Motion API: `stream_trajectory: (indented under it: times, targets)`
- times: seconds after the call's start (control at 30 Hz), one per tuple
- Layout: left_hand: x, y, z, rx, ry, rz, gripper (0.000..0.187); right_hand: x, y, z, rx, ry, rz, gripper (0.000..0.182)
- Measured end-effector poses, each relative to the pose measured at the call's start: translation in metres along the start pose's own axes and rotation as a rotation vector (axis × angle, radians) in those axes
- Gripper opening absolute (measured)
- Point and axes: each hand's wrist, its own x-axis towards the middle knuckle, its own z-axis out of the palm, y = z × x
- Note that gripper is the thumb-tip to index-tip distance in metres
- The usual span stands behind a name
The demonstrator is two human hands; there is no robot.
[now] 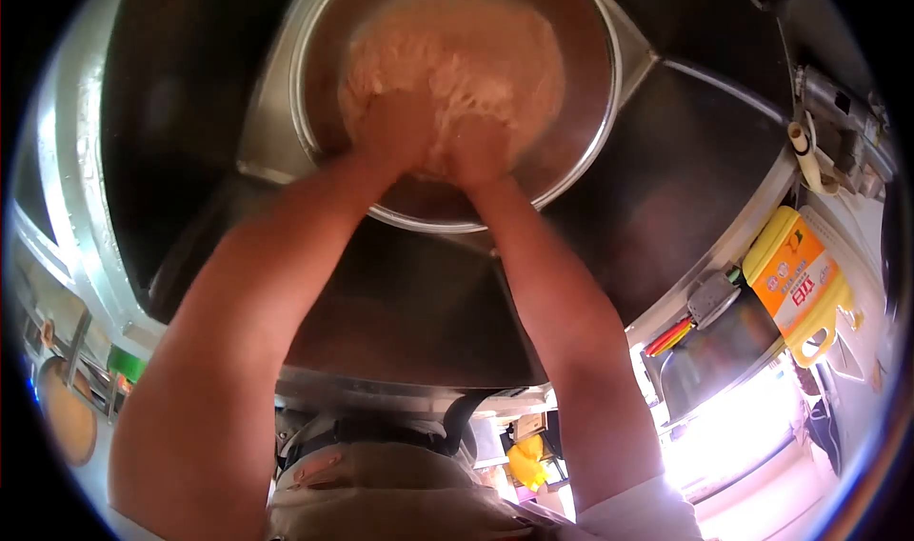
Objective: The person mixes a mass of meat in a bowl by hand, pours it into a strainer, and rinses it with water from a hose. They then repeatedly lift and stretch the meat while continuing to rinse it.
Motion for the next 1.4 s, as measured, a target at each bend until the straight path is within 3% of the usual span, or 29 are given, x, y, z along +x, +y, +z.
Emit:
stream_trajectory:
  times: [0.07, 0.17, 0.23, 0.3, 0.33, 0.37, 0.43, 0.47, 0.53, 0.6, 0.67, 0.7, 0.73, 0.8, 0.87, 0.93, 1.0, 1.03, 1.1, 1.2, 1.3, 1.33, 1.4]
  targets:
    - [0.025, 0.008, -0.013, -0.095, -0.01, 0.076, 0.033, 0.01, 0.0, -0.004, 0.119, 0.158, 0.209, 0.012]
    - [0.049, 0.032, -0.048, -0.249, -0.076, 0.233, 0.033, 0.038, 0.002, 0.023, 0.237, 0.636, 0.333, 0.019]
    - [0.053, 0.041, -0.077, -0.333, -0.102, 0.358, 0.034, 0.037, 0.003, -0.017, 1.277, 0.18, 0.491, 0.026]
    - [0.056, 0.035, -0.099, -0.565, -0.204, 0.375, 0.035, 0.002, 0.003, -0.06, 1.729, -0.137, 0.539, 0.032]
    - [0.062, 0.028, -0.109, -0.766, -0.28, 0.325, 0.035, -0.016, 0.007, -0.086, 1.679, -0.146, 0.512, 0.035]
    - [0.055, 0.024, -0.123, -0.767, -0.212, 0.308, 0.033, -0.024, 0.015, -0.102, 1.629, -0.158, 0.487, 0.037]
    - [0.032, 0.02, -0.143, -0.769, -0.081, 0.263, 0.031, -0.012, 0.039, -0.11, 1.027, -0.063, 0.428, 0.042]
    - [0.045, 0.015, -0.134, -0.746, -0.153, 0.135, 0.03, -0.004, 0.048, -0.108, 0.725, -0.021, 0.4, 0.044]
    - [0.074, 0.012, -0.109, -0.782, -0.258, -0.006, 0.03, 0.037, 0.046, -0.095, 0.36, 0.31, 0.28, 0.047]
    - [0.069, 0.036, -0.095, -0.977, -0.28, 0.076, 0.03, 0.084, 0.032, -0.077, 0.487, 0.507, 0.348, 0.045]
    - [0.06, 0.044, -0.09, -0.915, -0.236, 0.245, 0.029, 0.095, 0.009, -0.103, 0.851, 0.165, 0.452, 0.045]
    - [0.056, 0.042, -0.09, -0.717, -0.218, 0.314, 0.028, 0.094, 0.002, -0.112, 1.026, -0.017, 0.507, 0.044]
    - [0.052, 0.043, -0.089, -0.523, -0.211, 0.39, 0.027, 0.084, 0.005, -0.113, 1.011, -0.114, 0.447, 0.041]
    - [0.02, 0.036, -0.07, -0.586, -0.267, 0.351, 0.027, 0.054, 0.02, -0.121, 0.961, -0.288, 0.319, 0.037]
    - [-0.001, 0.014, -0.036, -0.645, -0.297, 0.307, 0.027, 0.026, 0.036, -0.103, 0.608, -0.196, -0.094, 0.035]
    - [-0.007, -0.006, 0.025, -1.001, -0.066, 0.215, 0.03, -0.003, 0.015, -0.087, 0.229, -0.087, 0.038, 0.033]
    - [-0.005, -0.006, 0.036, -0.743, 0.193, 0.179, 0.034, -0.017, -0.002, -0.052, -0.025, 0.038, 0.04, 0.036]
    - [-0.007, -0.002, 0.023, -0.303, 0.321, 0.176, 0.035, -0.014, -0.003, -0.032, -0.145, 0.103, 0.031, 0.038]
    - [0.005, 0.005, 0.009, 0.043, 0.377, 0.052, 0.036, 0.012, 0.016, 0.013, -0.085, 0.131, 0.125, 0.043]
    - [0.039, 0.02, -0.007, -0.249, 0.199, -0.132, 0.036, 0.054, 0.033, 0.039, 0.069, 0.163, 0.276, 0.049]
    - [0.03, 0.046, -0.036, -0.523, -0.073, -0.012, 0.036, 0.057, 0.053, 0.023, 0.222, 0.195, 0.475, 0.054]
    - [0.045, 0.051, -0.056, -0.6, -0.114, 0.051, 0.037, 0.068, 0.05, 0.004, 0.304, 0.205, 0.443, 0.056]
    - [0.035, 0.05, -0.067, -0.405, 0.009, 0.313, 0.04, 0.051, 0.035, -0.034, 0.484, 0.15, 0.338, 0.06]
